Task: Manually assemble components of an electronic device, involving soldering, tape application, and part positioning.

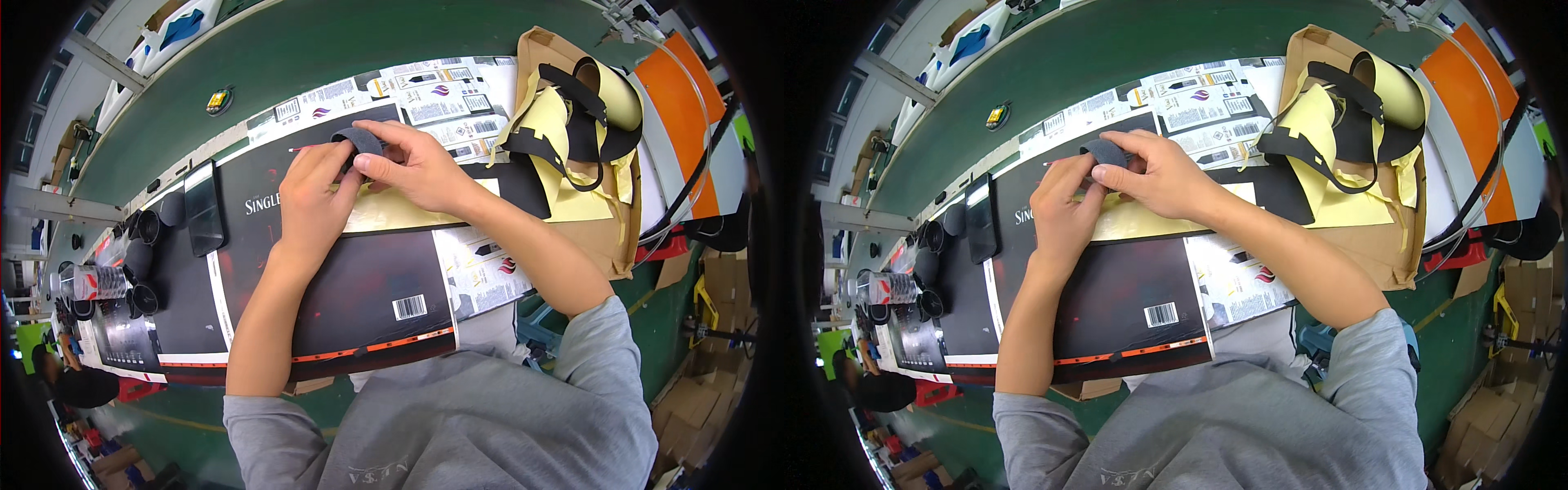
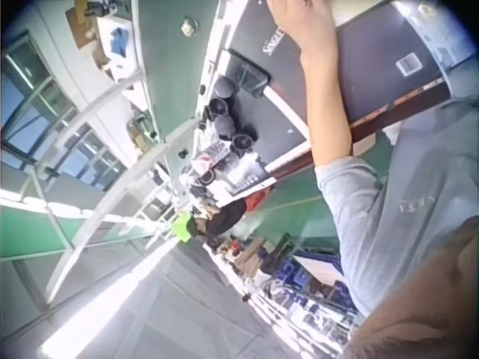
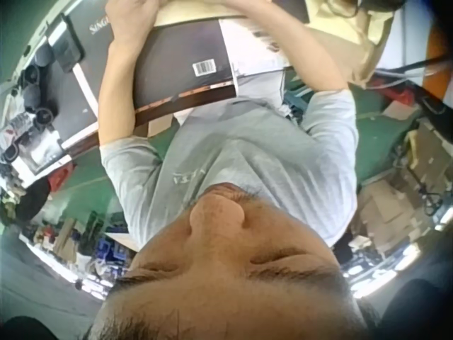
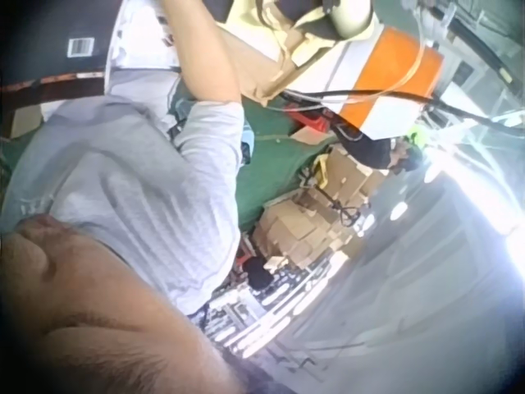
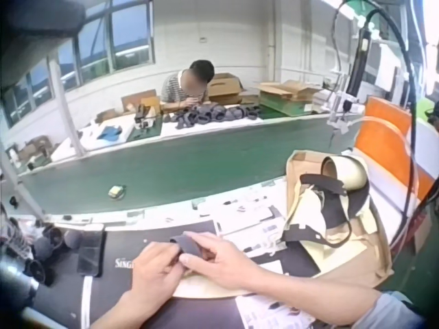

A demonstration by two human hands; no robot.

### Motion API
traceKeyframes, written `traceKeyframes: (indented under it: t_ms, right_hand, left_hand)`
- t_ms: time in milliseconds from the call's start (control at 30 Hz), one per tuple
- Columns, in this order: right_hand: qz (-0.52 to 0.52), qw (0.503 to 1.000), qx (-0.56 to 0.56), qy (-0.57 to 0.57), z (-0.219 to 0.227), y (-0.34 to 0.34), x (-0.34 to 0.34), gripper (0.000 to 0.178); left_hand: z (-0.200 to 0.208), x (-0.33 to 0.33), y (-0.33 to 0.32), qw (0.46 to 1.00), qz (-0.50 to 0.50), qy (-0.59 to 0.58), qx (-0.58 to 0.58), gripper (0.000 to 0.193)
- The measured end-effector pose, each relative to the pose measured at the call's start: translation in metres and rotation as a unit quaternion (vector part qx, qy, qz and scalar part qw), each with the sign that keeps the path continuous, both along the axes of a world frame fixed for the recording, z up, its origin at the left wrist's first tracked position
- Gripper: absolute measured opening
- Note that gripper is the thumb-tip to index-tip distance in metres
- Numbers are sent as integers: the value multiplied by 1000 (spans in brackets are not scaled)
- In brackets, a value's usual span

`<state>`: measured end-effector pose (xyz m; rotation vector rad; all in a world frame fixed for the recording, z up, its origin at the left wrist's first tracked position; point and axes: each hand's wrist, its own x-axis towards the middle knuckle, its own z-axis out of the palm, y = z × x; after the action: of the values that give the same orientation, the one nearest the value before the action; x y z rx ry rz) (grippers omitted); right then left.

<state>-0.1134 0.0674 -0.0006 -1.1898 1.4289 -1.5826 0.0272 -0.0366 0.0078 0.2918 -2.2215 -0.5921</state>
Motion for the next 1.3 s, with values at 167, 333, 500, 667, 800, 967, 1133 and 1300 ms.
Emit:
traceKeyframes:
  t_ms: [167, 333, 500, 667, 800, 967, 1133, 1300]
  right_hand:
    - [13, 999, 9, 49, -1, 1, 1, 53]
    - [51, 995, 54, 73, 11, 7, -3, 55]
    - [63, 990, 109, 69, 9, 7, -8, 56]
    - [49, 994, 98, 16, 6, 7, -2, 56]
    - [44, 994, 88, -46, 7, -1, 0, 51]
    - [62, 979, 50, -189, 13, -2, -2, 44]
    - [98, 935, 3, -342, 5, 0, -14, 42]
    - [105, 933, 1, -344, 3, 0, -16, 45]
  left_hand:
    - [-6, 0, 1, 999, -17, 5, 48, 17]
    - [-9, 0, 3, 993, -42, -7, 110, 13]
    - [-6, -1, -4, 998, -41, -36, 23, 14]
    - [-3, -3, -5, 998, -31, -35, -38, 16]
    - [-1, -3, -3, 998, 7, -16, -57, 17]
    - [4, -1, -2, 996, 21, 42, -76, 17]
    - [9, 5, 0, 991, 33, 128, 36, 11]
    - [2, 9, -4, 987, 54, 113, 102, 10]
